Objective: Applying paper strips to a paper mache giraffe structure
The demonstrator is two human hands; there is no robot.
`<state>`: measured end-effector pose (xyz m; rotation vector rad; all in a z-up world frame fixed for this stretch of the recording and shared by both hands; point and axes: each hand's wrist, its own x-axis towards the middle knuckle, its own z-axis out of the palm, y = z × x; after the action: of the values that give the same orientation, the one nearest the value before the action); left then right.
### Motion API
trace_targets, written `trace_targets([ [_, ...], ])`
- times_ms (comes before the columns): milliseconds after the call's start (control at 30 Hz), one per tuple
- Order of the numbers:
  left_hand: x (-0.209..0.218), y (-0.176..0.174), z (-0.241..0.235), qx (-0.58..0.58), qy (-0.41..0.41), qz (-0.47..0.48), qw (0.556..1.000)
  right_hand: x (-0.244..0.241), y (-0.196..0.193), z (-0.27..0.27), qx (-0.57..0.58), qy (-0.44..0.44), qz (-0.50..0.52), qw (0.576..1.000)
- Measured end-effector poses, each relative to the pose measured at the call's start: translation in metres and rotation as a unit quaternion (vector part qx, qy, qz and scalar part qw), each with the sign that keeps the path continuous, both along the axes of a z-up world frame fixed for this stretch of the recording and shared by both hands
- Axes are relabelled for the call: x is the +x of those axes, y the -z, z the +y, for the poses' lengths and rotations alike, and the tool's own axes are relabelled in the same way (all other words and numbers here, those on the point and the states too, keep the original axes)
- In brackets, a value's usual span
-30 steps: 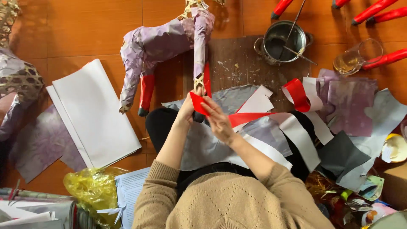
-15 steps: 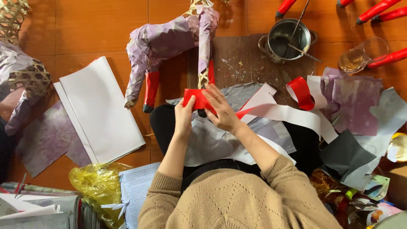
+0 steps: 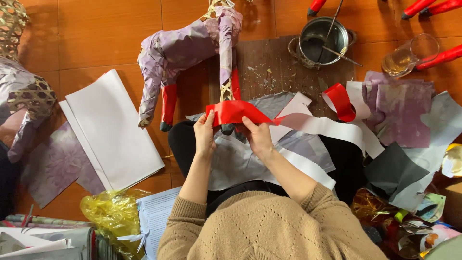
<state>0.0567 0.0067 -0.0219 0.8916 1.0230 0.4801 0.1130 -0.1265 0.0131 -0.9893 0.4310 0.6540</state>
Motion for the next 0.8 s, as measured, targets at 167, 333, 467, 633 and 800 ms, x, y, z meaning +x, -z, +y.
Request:
trace_targets([
  [167, -0.001, 0.051, 0.007, 0.072, 0.028, 0.039, 0.996, -0.006, 0.013, 0.008, -0.055, 0.022, -0.075, 0.995],
  [333, -0.002, 0.013, 0.004, 0.37, 0.102, 0.118, 0.916, -0.005, 0.034, 0.011, -0.083, 0.031, -0.112, 0.99],
  [467, -0.002, -0.013, 0.001, 0.394, 0.219, 0.154, 0.879, -0.006, 0.056, 0.013, -0.058, 0.057, -0.101, 0.992],
  [633, 0.015, -0.068, -0.011, 0.247, 0.324, 0.214, 0.888, -0.005, 0.071, 0.014, -0.032, 0.045, -0.072, 0.996],
  [800, 0.022, -0.023, -0.002, 0.212, 0.345, 0.248, 0.88, -0.002, 0.043, 0.011, 0.018, -0.007, -0.02, 1.0],
])
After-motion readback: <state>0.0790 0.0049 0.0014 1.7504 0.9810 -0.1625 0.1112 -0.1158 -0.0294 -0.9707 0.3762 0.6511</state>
